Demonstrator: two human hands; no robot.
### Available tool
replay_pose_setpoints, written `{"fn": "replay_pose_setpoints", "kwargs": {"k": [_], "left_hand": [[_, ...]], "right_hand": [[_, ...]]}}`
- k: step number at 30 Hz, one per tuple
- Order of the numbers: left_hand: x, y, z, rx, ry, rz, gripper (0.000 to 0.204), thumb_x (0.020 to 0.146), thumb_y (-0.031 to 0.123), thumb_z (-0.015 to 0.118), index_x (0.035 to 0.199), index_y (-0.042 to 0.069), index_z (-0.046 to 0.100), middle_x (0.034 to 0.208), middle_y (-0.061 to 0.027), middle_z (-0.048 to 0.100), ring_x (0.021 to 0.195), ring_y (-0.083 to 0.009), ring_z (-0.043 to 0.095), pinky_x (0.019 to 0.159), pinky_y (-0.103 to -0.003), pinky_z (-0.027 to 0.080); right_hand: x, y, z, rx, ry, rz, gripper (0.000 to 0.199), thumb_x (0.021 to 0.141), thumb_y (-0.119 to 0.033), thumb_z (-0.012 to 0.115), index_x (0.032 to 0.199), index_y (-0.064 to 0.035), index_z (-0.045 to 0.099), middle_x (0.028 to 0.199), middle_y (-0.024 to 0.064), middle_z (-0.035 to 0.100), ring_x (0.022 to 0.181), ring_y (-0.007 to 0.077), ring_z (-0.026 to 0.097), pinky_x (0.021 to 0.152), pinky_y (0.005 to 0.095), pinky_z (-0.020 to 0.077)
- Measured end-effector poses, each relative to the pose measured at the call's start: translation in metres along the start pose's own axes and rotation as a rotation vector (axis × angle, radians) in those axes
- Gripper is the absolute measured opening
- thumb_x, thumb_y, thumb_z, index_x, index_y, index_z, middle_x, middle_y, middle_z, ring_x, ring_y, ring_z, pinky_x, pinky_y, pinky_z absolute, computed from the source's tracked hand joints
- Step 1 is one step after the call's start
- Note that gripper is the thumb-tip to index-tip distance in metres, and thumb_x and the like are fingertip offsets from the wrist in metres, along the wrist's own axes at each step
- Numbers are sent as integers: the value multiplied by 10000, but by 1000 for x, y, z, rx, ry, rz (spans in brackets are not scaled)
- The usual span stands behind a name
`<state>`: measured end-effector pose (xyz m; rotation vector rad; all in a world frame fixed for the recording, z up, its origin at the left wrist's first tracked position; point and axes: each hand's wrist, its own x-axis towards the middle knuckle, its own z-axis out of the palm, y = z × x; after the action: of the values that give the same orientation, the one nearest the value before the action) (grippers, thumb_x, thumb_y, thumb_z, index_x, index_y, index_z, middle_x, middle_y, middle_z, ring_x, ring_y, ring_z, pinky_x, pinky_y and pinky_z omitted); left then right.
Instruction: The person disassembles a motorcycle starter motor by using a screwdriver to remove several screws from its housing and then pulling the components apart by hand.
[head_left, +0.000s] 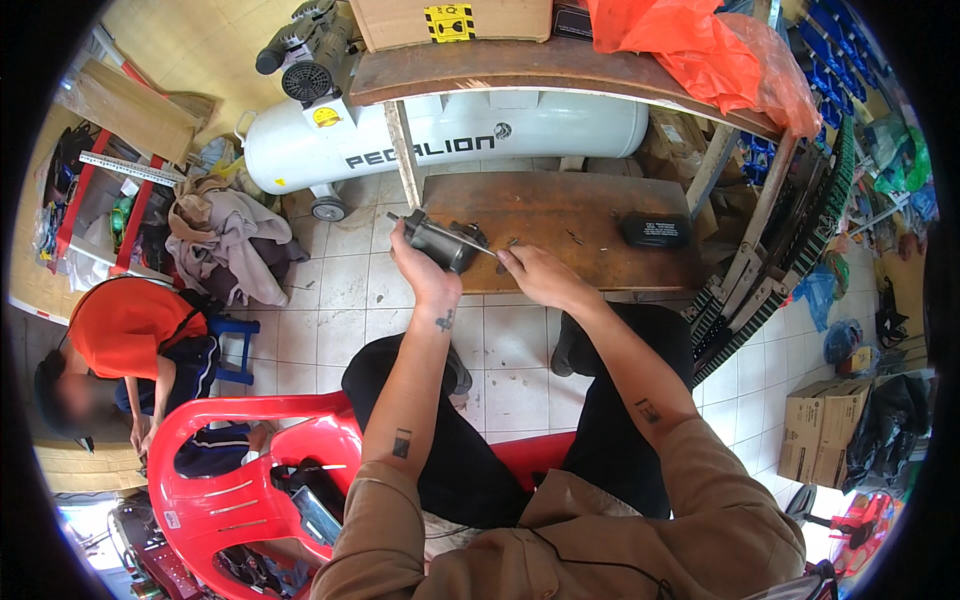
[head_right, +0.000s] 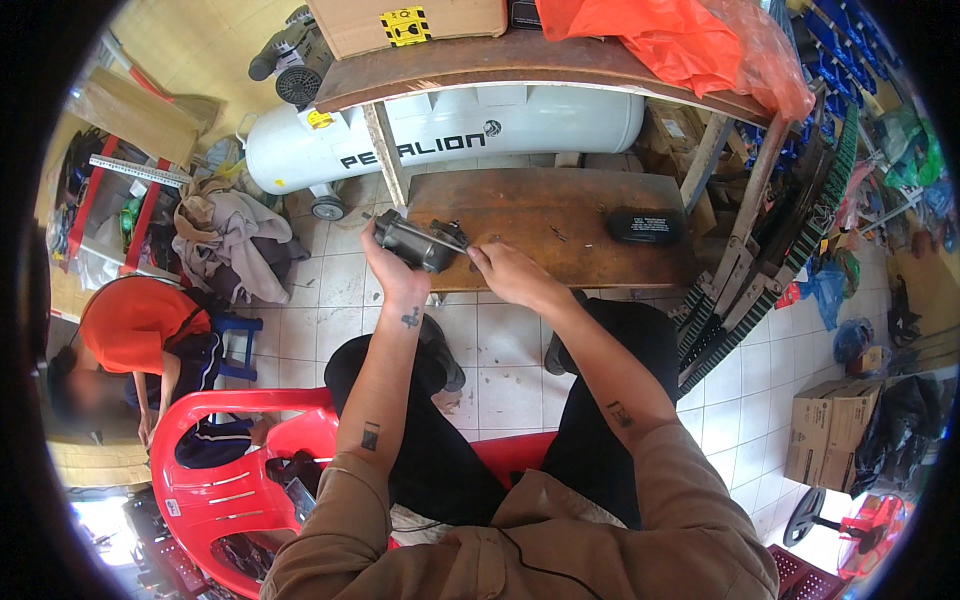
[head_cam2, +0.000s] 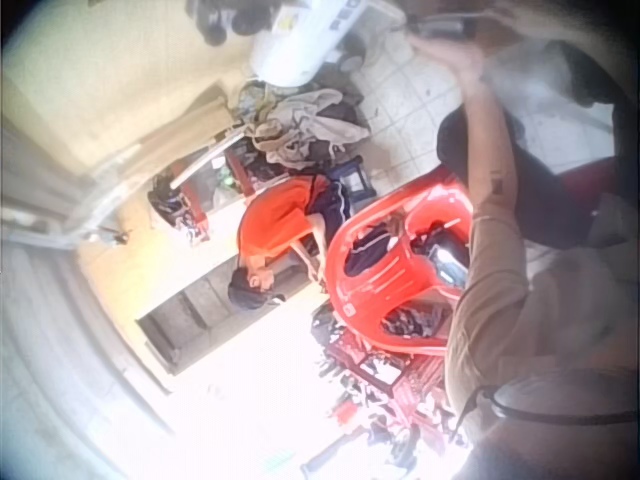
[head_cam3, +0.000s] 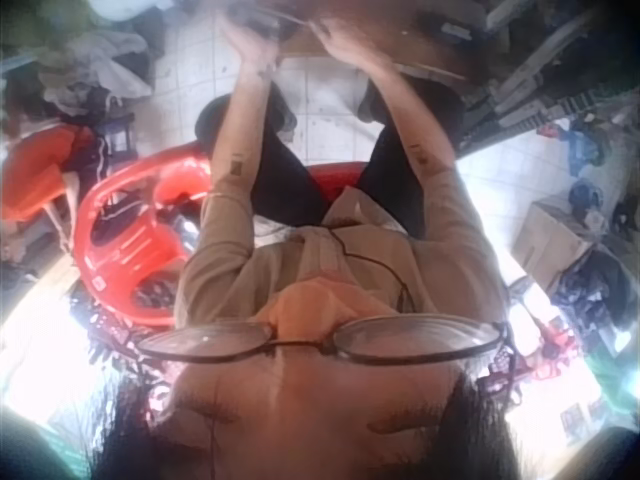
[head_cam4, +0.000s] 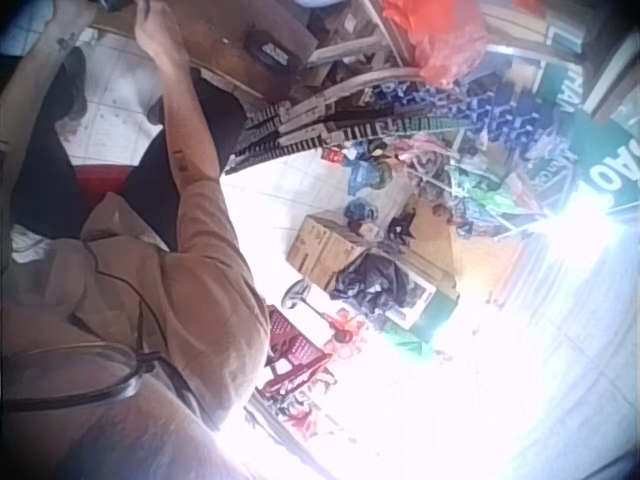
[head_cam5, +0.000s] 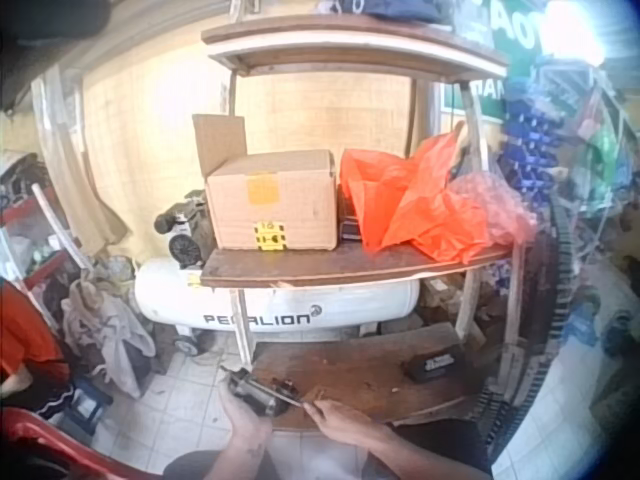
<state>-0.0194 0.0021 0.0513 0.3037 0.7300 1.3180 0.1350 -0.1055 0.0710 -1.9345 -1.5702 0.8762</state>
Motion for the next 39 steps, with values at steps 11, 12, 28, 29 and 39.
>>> {"fn": "replay_pose_setpoints", "kwargs": {"k": [11,12,28,29,39], "left_hand": [[-4,0,3,-2,-17,15,312,976,386,537,1085,93,548,1009,-52,590,908,-215,621,826,-389,534],[-3,0,1,5,-29,18,313,975,384,539,1086,91,546,1007,-53,589,905,-216,622,828,-390,535],[5,-2,-4,23,-65,121,367,966,352,556,1188,79,453,1071,-73,545,968,-203,588,817,-370,522],[4,-3,-4,23,-69,116,357,968,350,552,1181,80,456,1054,-73,549,950,-204,592,812,-369,523],[-5,0,4,23,-10,78,298,978,366,521,1083,87,504,950,-61,574,847,-215,619,776,-379,534]], "right_hand": [[1,-2,3,21,128,12,443,948,-434,656,1030,1,648,1009,201,693,955,388,649,826,468,498],[1,-4,4,16,129,19,449,950,-440,649,1039,0,648,1018,204,692,964,389,649,831,470,498],[2,-1,9,158,187,-105,381,904,-347,743,939,19,639,900,171,708,845,285,671,808,407,512],[4,-2,12,184,181,-72,392,905,-358,741,930,18,634,904,169,706,844,285,670,810,408,512],[2,0,1,139,-43,-16,523,1028,-481,497,1013,9,680,922,249,666,896,409,645,796,459,500]]}}
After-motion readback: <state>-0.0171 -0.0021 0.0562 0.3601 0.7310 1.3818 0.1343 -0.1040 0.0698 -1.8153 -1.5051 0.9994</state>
